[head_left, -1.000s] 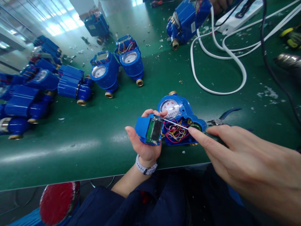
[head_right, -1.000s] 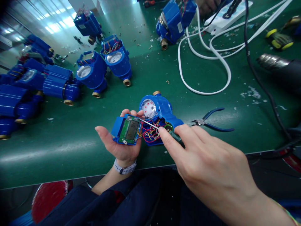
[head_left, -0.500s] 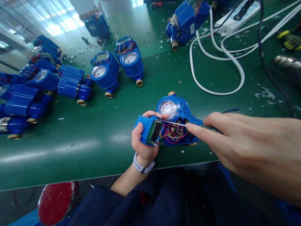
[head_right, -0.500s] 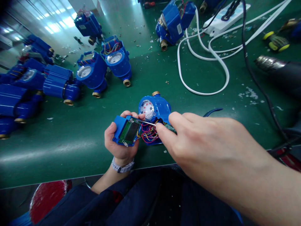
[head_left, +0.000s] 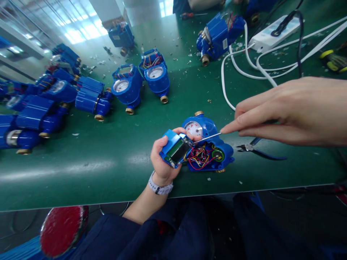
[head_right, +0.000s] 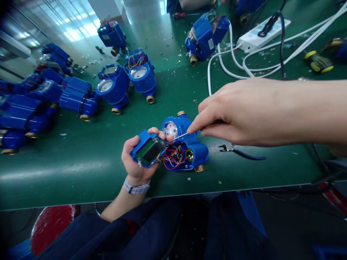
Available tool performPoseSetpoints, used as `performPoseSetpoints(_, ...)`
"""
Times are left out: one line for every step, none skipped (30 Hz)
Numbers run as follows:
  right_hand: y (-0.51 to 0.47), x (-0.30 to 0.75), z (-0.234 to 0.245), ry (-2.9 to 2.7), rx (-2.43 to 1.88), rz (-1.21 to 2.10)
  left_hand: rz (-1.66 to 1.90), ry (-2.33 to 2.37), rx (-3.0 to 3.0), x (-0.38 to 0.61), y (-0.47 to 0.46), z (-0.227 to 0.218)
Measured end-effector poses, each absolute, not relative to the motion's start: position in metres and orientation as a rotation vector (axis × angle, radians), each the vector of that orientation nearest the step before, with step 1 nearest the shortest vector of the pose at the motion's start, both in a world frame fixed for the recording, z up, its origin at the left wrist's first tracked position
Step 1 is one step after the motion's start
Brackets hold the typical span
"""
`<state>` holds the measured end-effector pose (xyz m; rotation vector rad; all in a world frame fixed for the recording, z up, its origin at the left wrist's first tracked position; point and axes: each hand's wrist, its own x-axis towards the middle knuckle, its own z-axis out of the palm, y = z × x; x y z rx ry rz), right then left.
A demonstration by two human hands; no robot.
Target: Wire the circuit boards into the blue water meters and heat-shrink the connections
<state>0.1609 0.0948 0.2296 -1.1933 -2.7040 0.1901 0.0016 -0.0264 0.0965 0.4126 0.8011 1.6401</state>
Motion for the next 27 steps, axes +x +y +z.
performPoseSetpoints(0.099,0.165,0.229,-2.872,-1.083,0.255,1.614,0.783,0.408,0.001,-0.026,0.097)
performPoseSetpoints(0.103,0.171,0.228,-3.051,-0.92,0.326,1.592,0.769,0.401,0.001,-0.025,0.097)
performPoseSetpoints(0.107,0.177,0.226,-3.16,-0.768,0.36,1.578,0.76,0.391,0.0,-0.024,0.098)
performPoseSetpoints(0.108,0.184,0.223,-3.177,-0.678,0.332,1.569,0.754,0.379,0.0,-0.024,0.099)
performPoseSetpoints(0.108,0.191,0.22,-3.151,-0.62,0.276,1.566,0.751,0.364,0.001,-0.023,0.1)
performPoseSetpoints(0.106,0.197,0.216,-3.108,-0.585,0.199,1.571,0.751,0.345,0.002,-0.022,0.101)
performPoseSetpoints(0.1,0.202,0.213,-3.062,-0.558,0.104,1.578,0.755,0.324,0.003,-0.022,0.102)
performPoseSetpoints(0.092,0.206,0.21,-3.029,-0.526,0.002,1.59,0.759,0.303,0.005,-0.021,0.103)
performPoseSetpoints(0.082,0.208,0.207,-3.016,-0.512,-0.108,1.61,0.766,0.281,0.007,-0.021,0.104)
performPoseSetpoints(0.071,0.208,0.206,-3.023,-0.506,-0.209,1.637,0.778,0.262,0.01,-0.02,0.105)
performPoseSetpoints(0.059,0.207,0.205,-3.035,-0.516,-0.298,1.674,0.793,0.245,0.014,-0.02,0.106)
performPoseSetpoints(0.047,0.205,0.205,-3.031,-0.563,-0.386,1.716,0.811,0.233,0.017,-0.02,0.106)
performPoseSetpoints(0.037,0.201,0.205,-3.022,-0.597,-0.454,1.759,0.829,0.227,0.021,-0.021,0.107)
performPoseSetpoints(0.029,0.198,0.205,-3.011,-0.637,-0.514,1.799,0.847,0.225,0.025,-0.021,0.107)
performPoseSetpoints(0.022,0.194,0.206,-2.998,-0.662,-0.566,1.826,0.862,0.229,0.028,-0.022,0.108)
performPoseSetpoints(0.018,0.19,0.205,-2.999,-0.666,-0.599,1.838,0.87,0.238,0.031,-0.022,0.108)
performPoseSetpoints(0.015,0.187,0.204,-3.003,-0.673,-0.62,1.838,0.872,0.247,0.034,-0.023,0.109)
performPoseSetpoints(0.014,0.184,0.203,-3.004,-0.687,-0.629,1.829,0.867,0.26,0.037,-0.024,0.11)
performPoseSetpoints(0.014,0.181,0.201,-3.003,-0.696,-0.624,1.818,0.856,0.273,0.039,-0.024,0.111)
performPoseSetpoints(0.015,0.178,0.199,-3.006,-0.705,-0.608,1.81,0.843,0.282,0.041,-0.024,0.112)
performPoseSetpoints(0.016,0.175,0.197,-3.014,-0.713,-0.582,1.806,0.834,0.287,0.042,-0.024,0.113)
performPoseSetpoints(0.017,0.173,0.195,-3.024,-0.728,-0.555,1.806,0.831,0.287,0.044,-0.023,0.114)
performPoseSetpoints(0.018,0.171,0.194,-3.035,-0.741,-0.532,1.807,0.832,0.287,0.045,-0.023,0.114)
performPoseSetpoints(0.019,0.169,0.194,-3.049,-0.757,-0.51,1.809,0.837,0.287,0.045,-0.022,0.115)
performPoseSetpoints(0.02,0.167,0.194,-3.056,-0.788,-0.493,1.811,0.842,0.289,0.046,-0.021,0.115)
performPoseSetpoints(0.021,0.165,0.194,-3.059,-0.827,-0.479,1.813,0.841,0.298,0.047,-0.02,0.115)
performPoseSetpoints(0.022,0.164,0.194,-3.058,-0.861,-0.471,1.818,0.832,0.31,0.047,-0.02,0.115)
